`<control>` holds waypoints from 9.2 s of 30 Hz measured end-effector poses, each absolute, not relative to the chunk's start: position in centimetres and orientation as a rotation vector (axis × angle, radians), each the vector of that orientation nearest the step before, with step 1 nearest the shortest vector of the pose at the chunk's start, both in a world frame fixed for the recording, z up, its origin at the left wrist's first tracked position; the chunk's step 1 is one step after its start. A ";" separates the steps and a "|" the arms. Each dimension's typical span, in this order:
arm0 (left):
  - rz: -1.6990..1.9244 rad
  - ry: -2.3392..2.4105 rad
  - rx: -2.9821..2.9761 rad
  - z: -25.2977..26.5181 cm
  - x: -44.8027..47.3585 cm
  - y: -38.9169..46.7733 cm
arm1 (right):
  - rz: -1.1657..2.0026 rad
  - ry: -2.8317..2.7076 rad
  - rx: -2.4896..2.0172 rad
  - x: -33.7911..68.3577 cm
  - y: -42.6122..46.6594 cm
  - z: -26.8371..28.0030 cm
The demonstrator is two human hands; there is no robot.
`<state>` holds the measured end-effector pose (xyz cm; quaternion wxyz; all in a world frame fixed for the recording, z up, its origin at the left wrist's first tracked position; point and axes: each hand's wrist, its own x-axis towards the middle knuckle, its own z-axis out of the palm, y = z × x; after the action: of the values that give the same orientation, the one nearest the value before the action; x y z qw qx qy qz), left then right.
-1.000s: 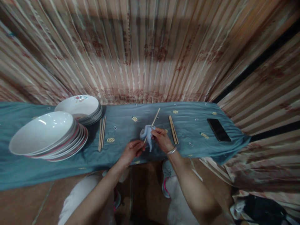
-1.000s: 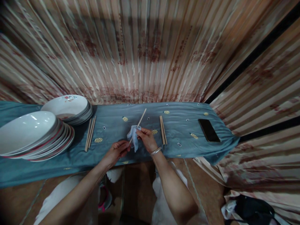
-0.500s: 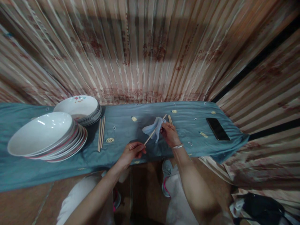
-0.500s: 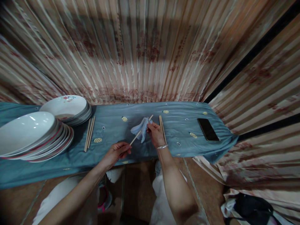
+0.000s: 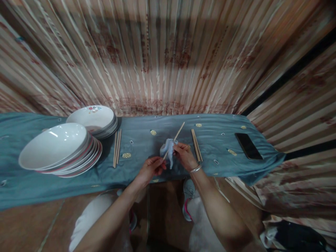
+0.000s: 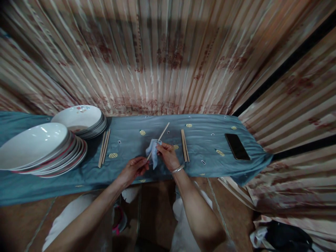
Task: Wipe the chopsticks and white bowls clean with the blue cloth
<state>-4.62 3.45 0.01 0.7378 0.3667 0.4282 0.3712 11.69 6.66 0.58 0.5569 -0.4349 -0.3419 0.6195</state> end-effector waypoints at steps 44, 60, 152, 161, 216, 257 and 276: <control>1.123 1.060 0.596 0.8 -5.5 6.7 | 1.945 -1.736 -1.039 11.9 3.8 0.5; 0.688 1.111 1.098 -1.7 1.4 8.3 | 2.049 -1.826 -0.753 13.4 2.0 3.1; 0.864 1.092 1.187 1.6 -8.1 2.8 | 1.410 -0.644 -0.998 9.9 7.6 2.2; 0.878 1.144 1.166 1.2 -9.0 2.6 | 1.348 -0.564 -0.974 12.4 8.2 3.0; 0.875 1.085 1.021 2.6 -8.4 1.8 | 1.537 -0.767 -0.985 7.4 5.8 1.1; 0.930 1.046 1.012 1.6 -6.9 2.5 | 1.512 -0.983 -0.966 6.6 4.5 1.4; 1.148 1.190 0.864 2.1 -6.3 4.8 | 1.618 -1.477 -1.012 8.8 3.9 1.2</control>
<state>-6.35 4.84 2.11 0.5955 0.3720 0.5124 0.4945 8.78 3.94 1.21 0.3560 -0.3919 -0.5719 0.6266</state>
